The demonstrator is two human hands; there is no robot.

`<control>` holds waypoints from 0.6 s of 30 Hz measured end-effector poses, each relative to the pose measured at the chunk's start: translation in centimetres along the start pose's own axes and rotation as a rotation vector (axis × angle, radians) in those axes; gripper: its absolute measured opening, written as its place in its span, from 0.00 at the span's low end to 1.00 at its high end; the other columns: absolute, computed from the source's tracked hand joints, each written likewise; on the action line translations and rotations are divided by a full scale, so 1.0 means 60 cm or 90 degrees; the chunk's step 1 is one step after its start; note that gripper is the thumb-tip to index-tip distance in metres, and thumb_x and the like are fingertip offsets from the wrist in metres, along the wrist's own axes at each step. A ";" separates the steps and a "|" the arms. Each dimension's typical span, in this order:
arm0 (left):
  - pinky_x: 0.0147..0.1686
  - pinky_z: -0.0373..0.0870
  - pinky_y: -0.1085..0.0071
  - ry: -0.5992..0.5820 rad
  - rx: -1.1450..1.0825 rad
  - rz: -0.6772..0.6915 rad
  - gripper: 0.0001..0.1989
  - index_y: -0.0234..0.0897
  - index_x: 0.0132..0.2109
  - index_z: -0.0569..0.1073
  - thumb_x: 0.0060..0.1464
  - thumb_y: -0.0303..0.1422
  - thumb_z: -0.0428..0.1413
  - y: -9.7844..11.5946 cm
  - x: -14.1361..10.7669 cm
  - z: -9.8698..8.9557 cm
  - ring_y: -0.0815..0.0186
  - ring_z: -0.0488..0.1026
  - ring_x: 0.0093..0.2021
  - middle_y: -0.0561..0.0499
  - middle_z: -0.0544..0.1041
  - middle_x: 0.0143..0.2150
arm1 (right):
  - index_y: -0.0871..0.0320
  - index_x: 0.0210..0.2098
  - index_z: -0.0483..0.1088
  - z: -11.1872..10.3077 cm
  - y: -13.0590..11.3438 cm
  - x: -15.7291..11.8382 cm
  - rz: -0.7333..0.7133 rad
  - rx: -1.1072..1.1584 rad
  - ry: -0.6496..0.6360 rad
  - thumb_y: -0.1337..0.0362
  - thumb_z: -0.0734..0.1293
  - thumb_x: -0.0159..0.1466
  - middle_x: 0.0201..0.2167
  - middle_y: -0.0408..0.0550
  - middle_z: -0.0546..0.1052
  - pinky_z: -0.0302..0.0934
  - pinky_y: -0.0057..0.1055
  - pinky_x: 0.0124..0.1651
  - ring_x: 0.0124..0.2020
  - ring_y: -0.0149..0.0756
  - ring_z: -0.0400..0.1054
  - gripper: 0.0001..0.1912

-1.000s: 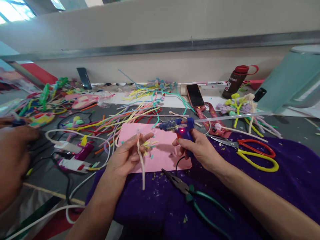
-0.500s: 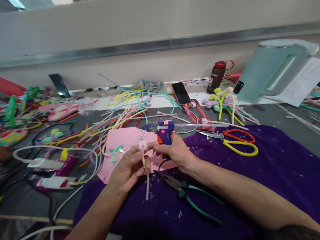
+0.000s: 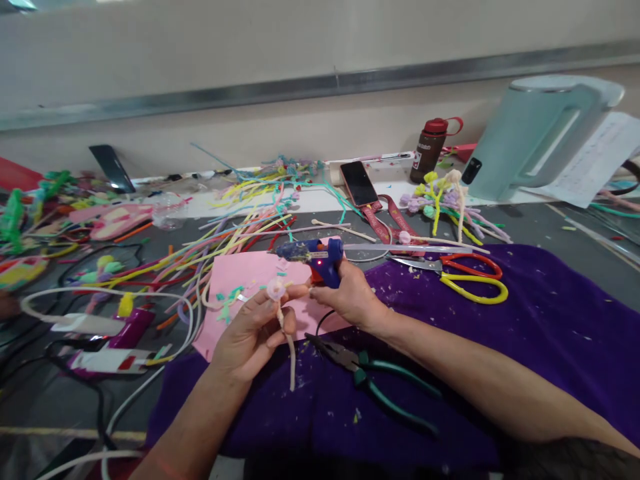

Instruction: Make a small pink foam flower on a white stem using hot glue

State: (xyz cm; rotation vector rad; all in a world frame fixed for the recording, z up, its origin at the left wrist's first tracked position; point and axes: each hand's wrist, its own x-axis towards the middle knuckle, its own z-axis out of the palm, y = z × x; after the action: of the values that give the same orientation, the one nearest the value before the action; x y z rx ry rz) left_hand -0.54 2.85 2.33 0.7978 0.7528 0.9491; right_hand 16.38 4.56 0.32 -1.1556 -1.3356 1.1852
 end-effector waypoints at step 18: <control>0.12 0.49 0.83 0.097 0.079 -0.046 0.07 0.33 0.31 0.74 0.41 0.31 0.61 -0.001 0.009 -0.011 0.79 0.59 0.16 0.49 0.76 0.27 | 0.60 0.30 0.62 -0.031 0.011 0.012 0.093 0.124 -0.038 0.65 0.67 0.51 0.16 0.39 0.69 0.57 0.23 0.19 0.16 0.26 0.62 0.10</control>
State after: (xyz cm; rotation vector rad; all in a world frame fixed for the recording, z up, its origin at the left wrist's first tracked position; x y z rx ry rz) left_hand -0.86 3.45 1.86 0.8071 0.9739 0.9111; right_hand 18.22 5.45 -0.17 -1.0979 -1.1654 1.4319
